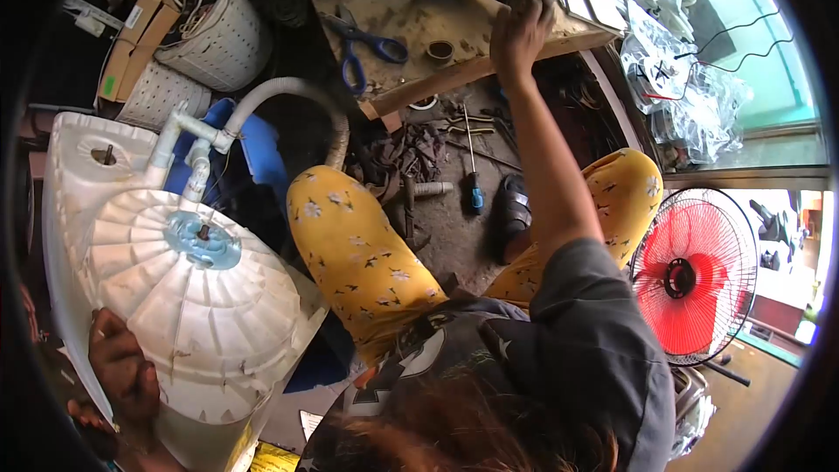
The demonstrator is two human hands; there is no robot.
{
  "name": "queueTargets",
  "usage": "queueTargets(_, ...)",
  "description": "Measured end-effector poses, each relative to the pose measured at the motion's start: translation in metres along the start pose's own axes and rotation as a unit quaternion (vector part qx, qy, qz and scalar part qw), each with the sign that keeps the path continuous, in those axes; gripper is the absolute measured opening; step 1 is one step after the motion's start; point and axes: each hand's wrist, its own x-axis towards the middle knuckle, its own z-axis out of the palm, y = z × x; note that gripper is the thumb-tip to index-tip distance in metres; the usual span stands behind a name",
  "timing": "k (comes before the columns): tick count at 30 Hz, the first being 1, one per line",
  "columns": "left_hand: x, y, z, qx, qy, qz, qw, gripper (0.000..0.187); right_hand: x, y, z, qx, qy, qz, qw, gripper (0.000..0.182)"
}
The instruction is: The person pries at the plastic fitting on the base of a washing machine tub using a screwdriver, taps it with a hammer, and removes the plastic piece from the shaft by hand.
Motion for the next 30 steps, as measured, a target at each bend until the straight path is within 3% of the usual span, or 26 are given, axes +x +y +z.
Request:
queueTargets(1,0.003,0.014,0.01,-0.062,0.084,-0.116,0.988,0.028,-0.033,0.011,-0.005,-0.015,-0.002,0.025,1.0,0.043)
queueTargets(2,-0.004,0.009,0.012,-0.048,0.072,-0.063,0.994,0.027,-0.071,0.024,-0.011,-0.032,-0.005,0.051,0.998,0.044)
queueTargets(4,-0.023,-0.01,0.01,-0.023,0.05,0.045,0.997,0.028,-0.146,0.058,-0.034,-0.07,-0.139,0.179,0.971,0.044)
queueTargets(6,-0.046,-0.015,0.006,-0.015,-0.014,0.056,0.998,0.03,-0.216,0.076,-0.072,-0.226,-0.275,0.272,0.894,0.05)
queueTargets(7,-0.003,0.029,-0.024,-0.052,-0.181,0.017,0.982,0.025,-0.249,0.079,-0.085,-0.283,-0.303,0.301,0.859,0.053)
queueTargets(8,0.01,0.043,-0.022,-0.032,-0.155,0.023,0.987,0.023,-0.267,0.079,-0.096,-0.34,-0.328,0.326,0.819,0.057)
queueTargets(10,0.013,0.04,-0.021,-0.066,-0.173,0.039,0.982,0.021,-0.265,0.064,-0.086,-0.297,-0.298,0.309,0.853,0.059)
queueTargets(12,0.003,0.036,-0.014,-0.045,-0.12,0.032,0.991,0.014,-0.254,0.041,-0.07,-0.221,-0.287,0.319,0.876,0.062)
queueTargets(14,-0.006,0.029,-0.01,-0.032,-0.075,0.029,0.996,0.014,-0.244,0.033,-0.051,-0.147,-0.234,0.238,0.931,0.06)
queueTargets(17,-0.005,0.026,-0.004,-0.031,-0.078,0.019,0.996,0.015,-0.233,0.019,-0.054,-0.046,-0.234,0.207,0.949,0.054)
queueTargets(20,-0.005,0.025,-0.001,-0.028,-0.082,0.014,0.996,0.017,-0.294,0.013,-0.069,-0.08,-0.32,0.161,0.93,0.051)
queueTargets(22,-0.004,0.024,0.0,-0.028,-0.086,0.012,0.996,0.018,-0.34,0.006,-0.086,-0.008,-0.503,0.096,0.859,0.048)
queueTargets(24,-0.004,0.022,0.0,-0.03,-0.092,0.007,0.995,0.019,-0.329,-0.042,-0.097,-0.007,-0.673,0.037,0.739,0.047)
queueTargets(26,-0.004,0.02,0.0,-0.033,-0.095,0.002,0.995,0.021,-0.354,-0.065,-0.094,-0.026,-0.633,-0.025,0.774,0.046)
queueTargets(30,-0.005,0.017,0.0,-0.038,-0.102,-0.006,0.994,0.024,-0.382,-0.107,-0.069,-0.139,-0.556,0.136,0.808,0.051)
